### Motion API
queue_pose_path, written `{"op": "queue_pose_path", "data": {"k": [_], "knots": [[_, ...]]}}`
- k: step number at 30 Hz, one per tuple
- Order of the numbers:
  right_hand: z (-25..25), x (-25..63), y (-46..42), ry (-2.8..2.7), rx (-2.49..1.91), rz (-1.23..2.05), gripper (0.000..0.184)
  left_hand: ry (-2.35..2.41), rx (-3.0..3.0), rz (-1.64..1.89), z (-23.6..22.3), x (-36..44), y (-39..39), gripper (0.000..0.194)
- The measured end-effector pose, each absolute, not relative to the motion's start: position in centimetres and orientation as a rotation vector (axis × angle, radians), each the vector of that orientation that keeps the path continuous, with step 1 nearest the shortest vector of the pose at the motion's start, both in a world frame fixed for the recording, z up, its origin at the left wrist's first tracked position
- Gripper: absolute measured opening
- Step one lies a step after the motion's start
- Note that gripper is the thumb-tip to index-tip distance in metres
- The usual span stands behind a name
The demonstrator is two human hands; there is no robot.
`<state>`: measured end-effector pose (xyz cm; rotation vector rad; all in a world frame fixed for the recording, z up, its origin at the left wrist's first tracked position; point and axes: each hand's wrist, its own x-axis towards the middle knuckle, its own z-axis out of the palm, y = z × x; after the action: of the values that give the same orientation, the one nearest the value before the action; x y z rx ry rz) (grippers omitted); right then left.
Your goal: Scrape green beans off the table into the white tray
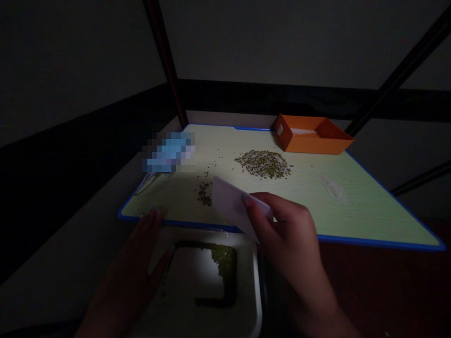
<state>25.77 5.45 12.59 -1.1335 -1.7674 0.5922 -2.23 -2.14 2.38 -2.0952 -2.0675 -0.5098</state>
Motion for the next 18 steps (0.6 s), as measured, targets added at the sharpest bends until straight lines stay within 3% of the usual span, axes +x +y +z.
{"op": "queue_pose_path", "data": {"k": [18], "knots": [[12.59,26.25,5.24,-1.749,-1.181,0.591,0.026,-2.063,-2.092,-0.506,2.42,-2.22,-2.18,0.071]]}}
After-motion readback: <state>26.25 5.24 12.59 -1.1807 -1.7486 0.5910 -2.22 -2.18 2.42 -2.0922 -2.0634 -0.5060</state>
